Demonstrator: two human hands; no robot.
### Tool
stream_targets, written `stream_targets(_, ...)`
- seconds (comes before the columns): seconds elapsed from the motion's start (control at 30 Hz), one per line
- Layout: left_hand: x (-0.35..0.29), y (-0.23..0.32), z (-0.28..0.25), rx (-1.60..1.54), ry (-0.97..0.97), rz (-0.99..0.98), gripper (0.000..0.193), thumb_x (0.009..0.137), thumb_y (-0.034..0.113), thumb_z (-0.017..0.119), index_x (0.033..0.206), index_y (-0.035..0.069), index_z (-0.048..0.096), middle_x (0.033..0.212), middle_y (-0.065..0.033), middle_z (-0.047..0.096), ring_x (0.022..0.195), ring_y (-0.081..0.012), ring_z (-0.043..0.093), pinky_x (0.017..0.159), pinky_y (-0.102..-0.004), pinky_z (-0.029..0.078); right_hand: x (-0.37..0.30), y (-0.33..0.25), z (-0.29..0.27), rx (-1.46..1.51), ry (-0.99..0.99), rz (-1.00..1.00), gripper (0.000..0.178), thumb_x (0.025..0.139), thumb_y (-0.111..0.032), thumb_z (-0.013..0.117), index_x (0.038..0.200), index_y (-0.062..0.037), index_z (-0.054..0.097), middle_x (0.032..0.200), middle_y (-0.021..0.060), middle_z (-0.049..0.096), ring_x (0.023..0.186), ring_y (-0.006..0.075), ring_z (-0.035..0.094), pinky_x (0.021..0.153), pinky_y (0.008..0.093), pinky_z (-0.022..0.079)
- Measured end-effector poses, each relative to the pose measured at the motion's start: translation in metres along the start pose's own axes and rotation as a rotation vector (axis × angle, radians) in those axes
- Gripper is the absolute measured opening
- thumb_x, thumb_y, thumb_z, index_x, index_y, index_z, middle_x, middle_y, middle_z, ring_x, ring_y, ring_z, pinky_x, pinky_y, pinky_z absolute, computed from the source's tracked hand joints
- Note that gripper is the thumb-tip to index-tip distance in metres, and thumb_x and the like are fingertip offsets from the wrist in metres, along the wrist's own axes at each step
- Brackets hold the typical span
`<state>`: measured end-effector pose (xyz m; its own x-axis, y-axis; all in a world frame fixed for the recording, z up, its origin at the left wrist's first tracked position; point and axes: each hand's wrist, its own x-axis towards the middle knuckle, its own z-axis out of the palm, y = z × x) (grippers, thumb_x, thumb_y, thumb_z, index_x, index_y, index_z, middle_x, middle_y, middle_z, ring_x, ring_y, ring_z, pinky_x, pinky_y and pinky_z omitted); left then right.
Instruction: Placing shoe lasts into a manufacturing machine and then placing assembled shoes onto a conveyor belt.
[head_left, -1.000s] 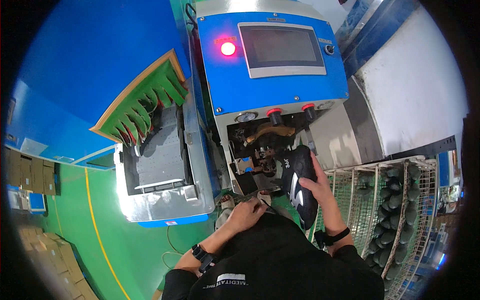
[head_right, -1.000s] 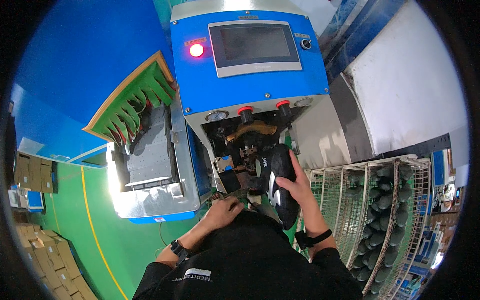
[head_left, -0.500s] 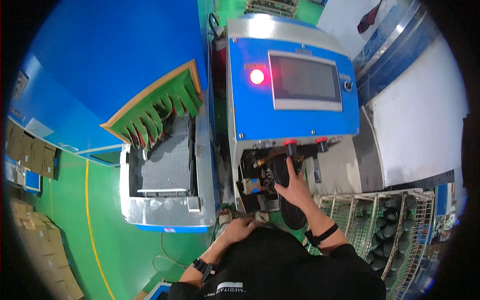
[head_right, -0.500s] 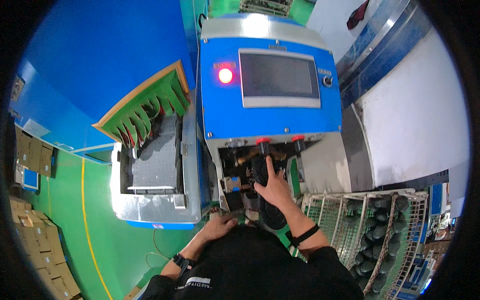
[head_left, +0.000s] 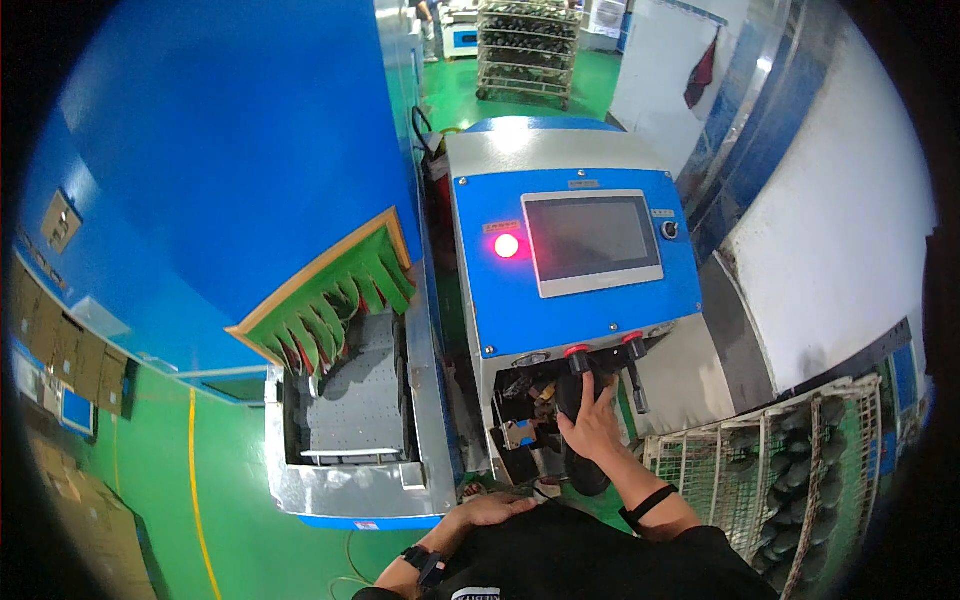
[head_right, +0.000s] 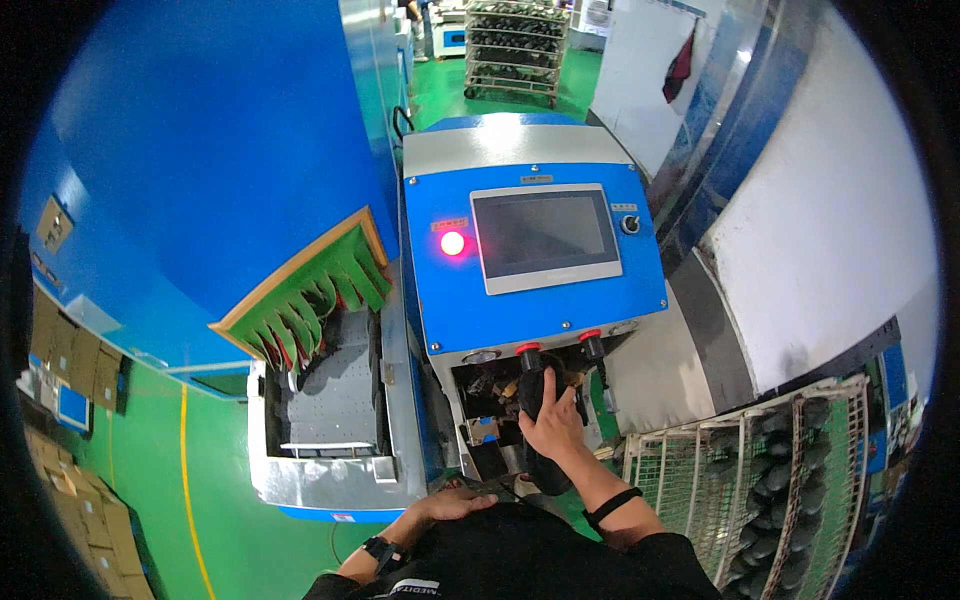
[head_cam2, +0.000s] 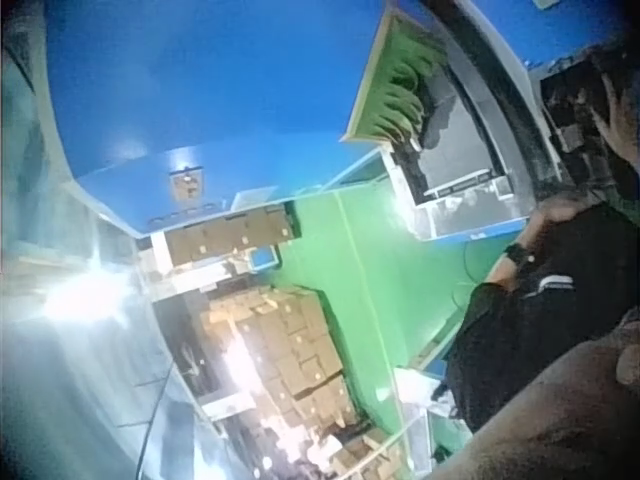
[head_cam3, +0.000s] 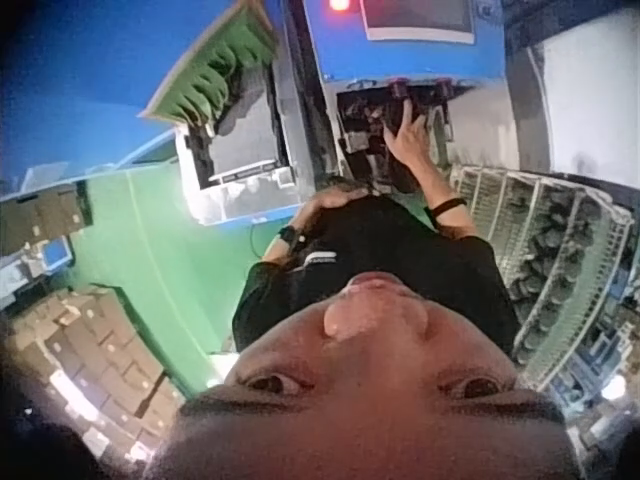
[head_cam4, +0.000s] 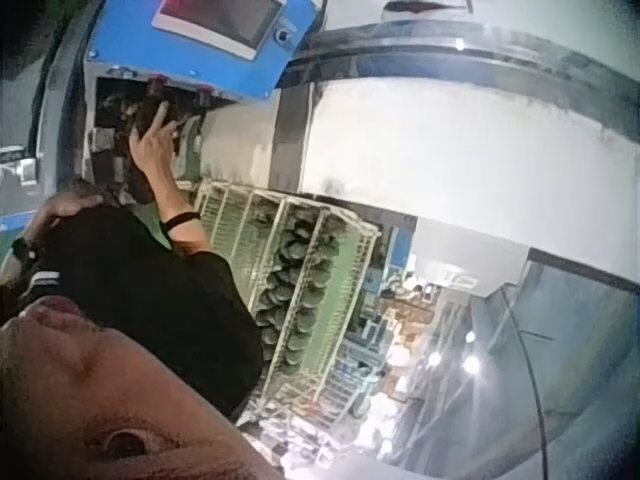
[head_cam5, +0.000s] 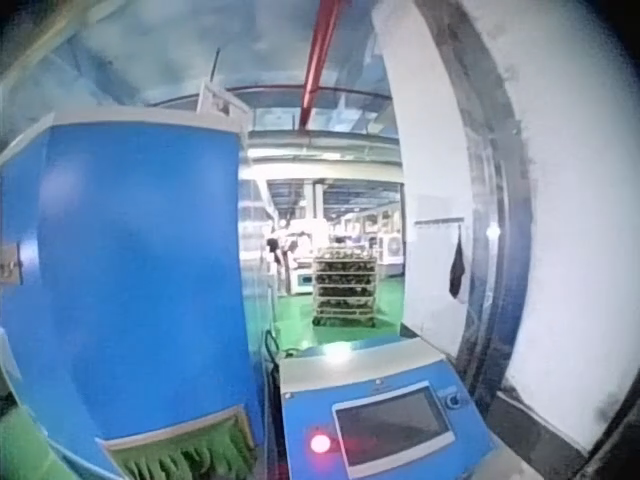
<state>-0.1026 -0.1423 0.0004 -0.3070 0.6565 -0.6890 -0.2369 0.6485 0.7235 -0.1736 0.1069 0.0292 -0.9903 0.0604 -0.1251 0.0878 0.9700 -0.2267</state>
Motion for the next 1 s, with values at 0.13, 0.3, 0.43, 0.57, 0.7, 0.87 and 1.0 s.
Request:
stream_targets(0.13,-0.002,0.013,-0.002,-0.015,-0.039,0.067,0.084,0.1,0.07,0.036,0.144,0.001,0.051,0.147,-0.021,0.052,0.14,-0.0321,0.045,0.116,-0.0371,0.033,-0.014,-0.003,0.002,0.063,0.185,-0.025,0.1,0.09,-0.04,0.067,0.159,-0.0037,0.004,0.131,0.046,0.037,0.105,0.0598,0.057,0.083,0.0543,0.055)
stream_targets(0.3,-0.008,0.025,0.0,0.049,-0.035,0.17,0.084,0.099,0.072,0.035,0.137,0.0,0.055,0.131,-0.0211,0.061,0.121,-0.0326,0.059,0.104,-0.0388,0.044,-0.08,0.005,-0.011,0.154,0.305,-0.173,0.097,0.084,-0.036,0.074,0.157,-0.005,0.019,0.13,0.0413,0.042,0.101,0.0593,0.058,0.08,0.0557,0.055)
stream_targets(0.43,0.01,0.013,0.018,-0.677,-0.03,0.208,0.085,0.096,0.077,0.035,0.13,0.002,0.058,0.111,-0.0188,0.068,0.097,-0.0268,0.068,0.086,-0.035,0.053,-0.143,0.022,-0.001,0.153,0.383,-0.274,0.087,0.078,-0.037,0.078,0.152,-0.0137,0.037,0.129,0.0379,0.045,0.102,0.0543,0.06,0.082,0.0534,0.055)
stream_targets(0.57,0.019,0.011,0.032,-1.09,-0.305,0.239,0.085,0.095,0.077,0.036,0.135,0.004,0.054,0.107,-0.0175,0.07,0.092,-0.0231,0.069,0.08,-0.0339,0.055,-0.2,0.011,-0.03,0.035,0.14,-0.369,0.083,0.072,-0.032,0.083,0.147,-0.0223,0.048,0.128,0.0332,0.049,0.104,0.0491,0.061,0.086,0.0506,0.055)
stream_targets(0.7,0.041,-0.007,0.06,-1.096,-0.427,0.127,0.077,0.094,0.074,0.042,0.127,0.006,0.058,0.1,-0.0119,0.072,0.084,-0.0201,0.068,0.077,-0.0333,0.054,-0.231,0.007,-0.074,0.233,-0.249,-0.413,0.075,0.079,-0.032,0.079,0.148,-0.0252,0.049,0.118,0.0296,0.057,0.104,0.0475,0.062,0.089,0.0481,0.054)
stream_targets(0.87,0.046,-0.022,0.066,-0.984,-0.307,-0.069,0.046,0.097,0.052,0.058,0.108,0.008,0.064,0.086,-0.0048,0.069,0.075,-0.0152,0.063,0.072,-0.028,0.049,-0.186,0.05,0.002,1.063,-0.165,0.309,0.093,0.09,-0.046,0.071,0.158,-0.0027,0.023,0.145,0.027,0.048,0.126,0.0351,0.056,0.101,0.0384,0.048)
stream_targets(1.0,0.025,-0.006,0.079,-0.877,0.041,-0.089,0.037,0.095,0.037,0.058,0.114,0.005,0.063,0.101,-0.0076,0.068,0.085,-0.0188,0.063,0.077,-0.0309,0.05,-0.113,0.027,0.051,1.775,-0.166,0.461,0.09,0.08,-0.031,0.083,0.151,0.0012,0.038,0.139,0.016,0.057,0.122,0.0256,0.057,0.104,0.0374,0.046)
